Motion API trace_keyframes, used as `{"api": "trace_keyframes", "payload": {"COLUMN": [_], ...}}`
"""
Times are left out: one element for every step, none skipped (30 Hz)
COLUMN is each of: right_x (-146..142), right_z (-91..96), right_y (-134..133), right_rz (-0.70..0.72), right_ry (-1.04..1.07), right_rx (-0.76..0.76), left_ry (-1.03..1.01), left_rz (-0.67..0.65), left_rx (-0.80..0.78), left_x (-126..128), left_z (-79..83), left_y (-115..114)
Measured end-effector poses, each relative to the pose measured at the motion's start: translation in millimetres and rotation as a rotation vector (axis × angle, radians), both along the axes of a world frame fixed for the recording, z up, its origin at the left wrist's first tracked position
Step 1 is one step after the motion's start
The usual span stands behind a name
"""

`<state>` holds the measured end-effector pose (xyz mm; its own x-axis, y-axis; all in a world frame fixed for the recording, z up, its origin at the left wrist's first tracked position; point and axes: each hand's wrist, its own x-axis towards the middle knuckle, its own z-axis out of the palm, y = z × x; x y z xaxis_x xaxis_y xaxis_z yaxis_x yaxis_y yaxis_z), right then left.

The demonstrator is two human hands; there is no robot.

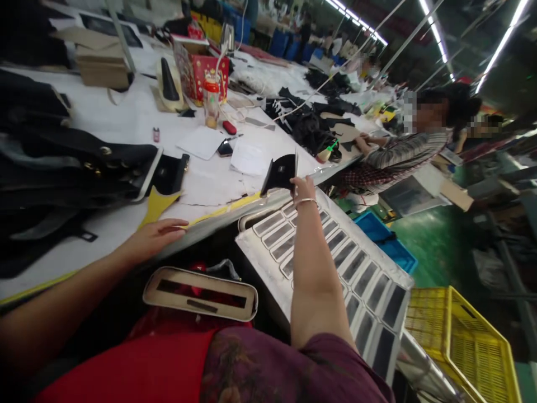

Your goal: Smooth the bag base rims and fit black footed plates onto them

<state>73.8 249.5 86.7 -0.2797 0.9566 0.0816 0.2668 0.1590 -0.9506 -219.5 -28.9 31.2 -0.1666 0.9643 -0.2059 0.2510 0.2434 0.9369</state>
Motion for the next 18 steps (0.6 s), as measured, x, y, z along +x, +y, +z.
{"api": "trace_keyframes", "payload": {"right_x": [8,15,21,26,30,32,34,35,35,34,32,29,24,17,10,2,-5,-11], "right_z": [7.3,13.2,17.4,19.6,19.9,18.7,16.4,13.5,10.4,7.4,4.5,1.9,-0.5,-2.6,-4.4,-5.8,-6.5,-6.4], "right_y": [-17,-37,-61,-87,-114,-140,-165,-187,-205,-221,-232,-241,-248,-253,-257,-260,-262,-263], "right_rz": [-0.008,-0.011,0.002,0.031,0.070,0.132,0.190,0.247,0.299,0.343,0.381,0.406,0.413,0.397,0.362,0.323,0.289,0.266], "right_ry": [0.066,0.114,0.153,0.183,0.203,0.215,0.193,0.133,0.048,-0.052,-0.154,-0.241,-0.313,-0.372,-0.421,-0.465,-0.503,-0.532], "right_rx": [-0.022,-0.042,-0.050,-0.044,-0.023,0.016,0.066,0.122,0.191,0.262,0.324,0.364,0.379,0.373,0.356,0.336,0.321,0.314], "left_ry": [-0.080,-0.167,-0.267,-0.383,-0.510,-0.637,-0.746,-0.819,-0.843,-0.821,-0.759,-0.670,-0.571,-0.477,-0.399,-0.341,-0.308,-0.307], "left_rz": [0.006,0.007,-0.002,-0.023,-0.054,-0.094,-0.133,-0.151,-0.145,-0.110,-0.056,0.002,0.053,0.087,0.105,0.112,0.106,0.083], "left_rx": [-0.002,0.008,0.024,0.040,0.054,0.066,0.078,0.097,0.116,0.134,0.148,0.159,0.170,0.184,0.203,0.223,0.237,0.243], "left_x": [5,12,21,30,41,52,62,71,79,86,91,95,98,100,100,98,94,87], "left_z": [2.4,4.6,6.9,9.5,12.5,16.1,20.1,24.3,28.3,31.9,34.7,36.8,38.3,39.3,40.0,40.4,40.6,40.0], "left_y": [-8,-14,-19,-21,-23,-24,-26,-28,-30,-34,-38,-42,-47,-51,-54,-57,-58,-59]}}
